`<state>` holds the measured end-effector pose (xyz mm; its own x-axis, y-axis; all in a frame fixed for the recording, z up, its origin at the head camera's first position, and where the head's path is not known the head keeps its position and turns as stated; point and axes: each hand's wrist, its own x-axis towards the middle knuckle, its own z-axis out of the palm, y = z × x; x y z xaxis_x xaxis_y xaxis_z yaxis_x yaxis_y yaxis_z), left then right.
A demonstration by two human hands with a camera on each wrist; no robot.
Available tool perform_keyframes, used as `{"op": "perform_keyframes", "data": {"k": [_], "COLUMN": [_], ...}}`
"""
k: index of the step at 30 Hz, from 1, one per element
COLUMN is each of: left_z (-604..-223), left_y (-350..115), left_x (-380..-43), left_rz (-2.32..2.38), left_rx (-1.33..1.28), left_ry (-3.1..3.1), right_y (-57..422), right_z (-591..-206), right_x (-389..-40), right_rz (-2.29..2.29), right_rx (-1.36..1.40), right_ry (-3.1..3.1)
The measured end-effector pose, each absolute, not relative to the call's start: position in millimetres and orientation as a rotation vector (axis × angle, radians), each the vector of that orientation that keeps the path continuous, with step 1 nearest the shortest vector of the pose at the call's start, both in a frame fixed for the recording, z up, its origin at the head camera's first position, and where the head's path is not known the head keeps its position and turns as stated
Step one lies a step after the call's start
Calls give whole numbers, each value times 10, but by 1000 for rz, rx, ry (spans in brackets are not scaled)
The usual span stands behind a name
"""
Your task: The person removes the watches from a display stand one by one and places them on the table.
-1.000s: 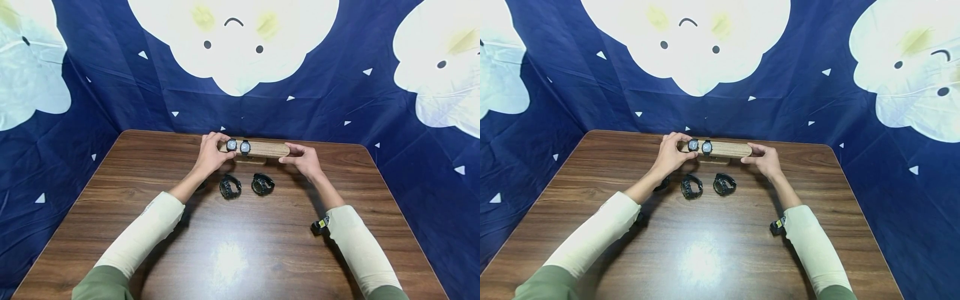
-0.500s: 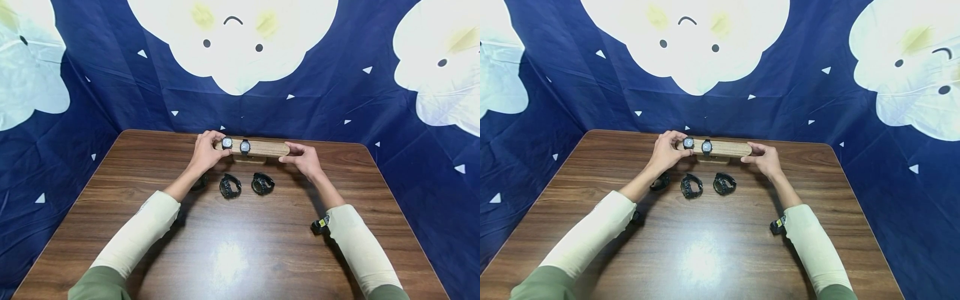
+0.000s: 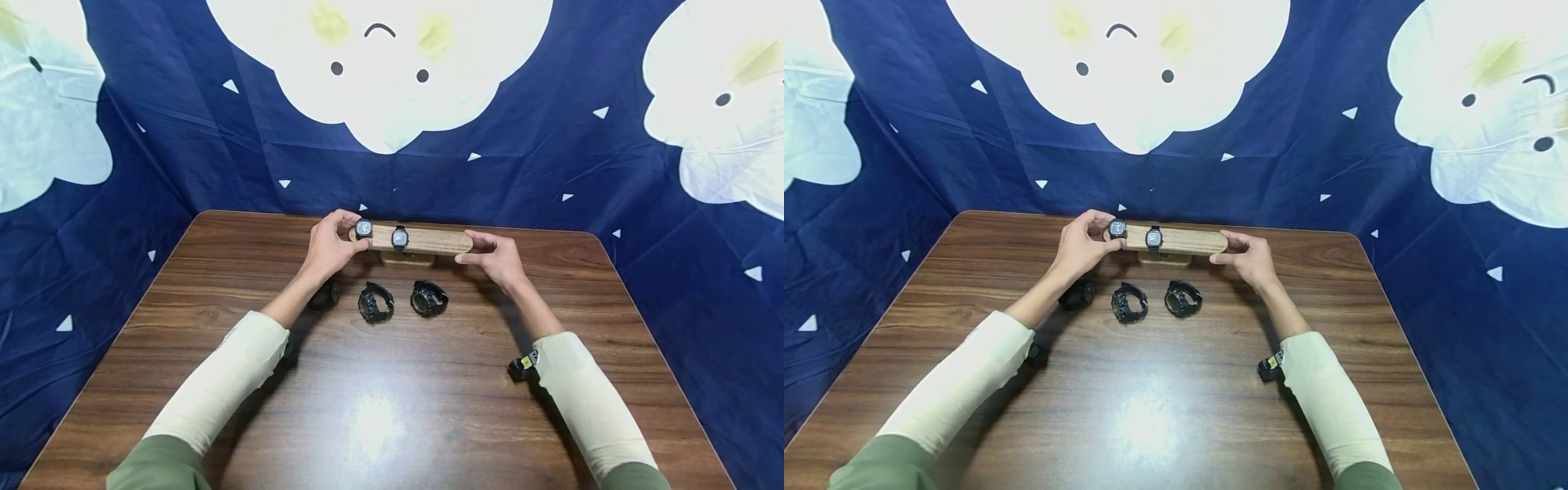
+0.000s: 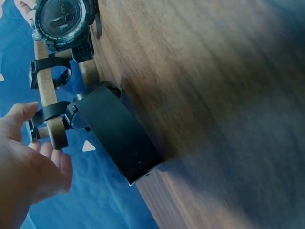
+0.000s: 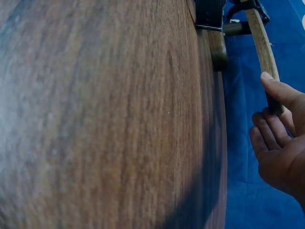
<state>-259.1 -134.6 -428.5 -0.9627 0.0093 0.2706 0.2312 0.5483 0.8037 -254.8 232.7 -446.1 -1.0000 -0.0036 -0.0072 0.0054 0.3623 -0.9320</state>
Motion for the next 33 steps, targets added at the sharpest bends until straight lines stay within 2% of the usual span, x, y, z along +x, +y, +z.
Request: {"op": "perform_keyframes", "data": {"k": [23,33], "left_z": [-4347,-4366], "left_y": [-1515,-1562], "left_x": [-2615,-2594], "left_rz": [-1716,-1744], "left_rx": [-147,-226], "left_ry": [-2416,-2465], "right_y": [2328,2312], "right_z": [-4468,-4456], "right_x": [-2547,-2537], "right_rz": [-1742,-1732], "right_rx": [-3,15], "right_ry": [2610,2611]}}
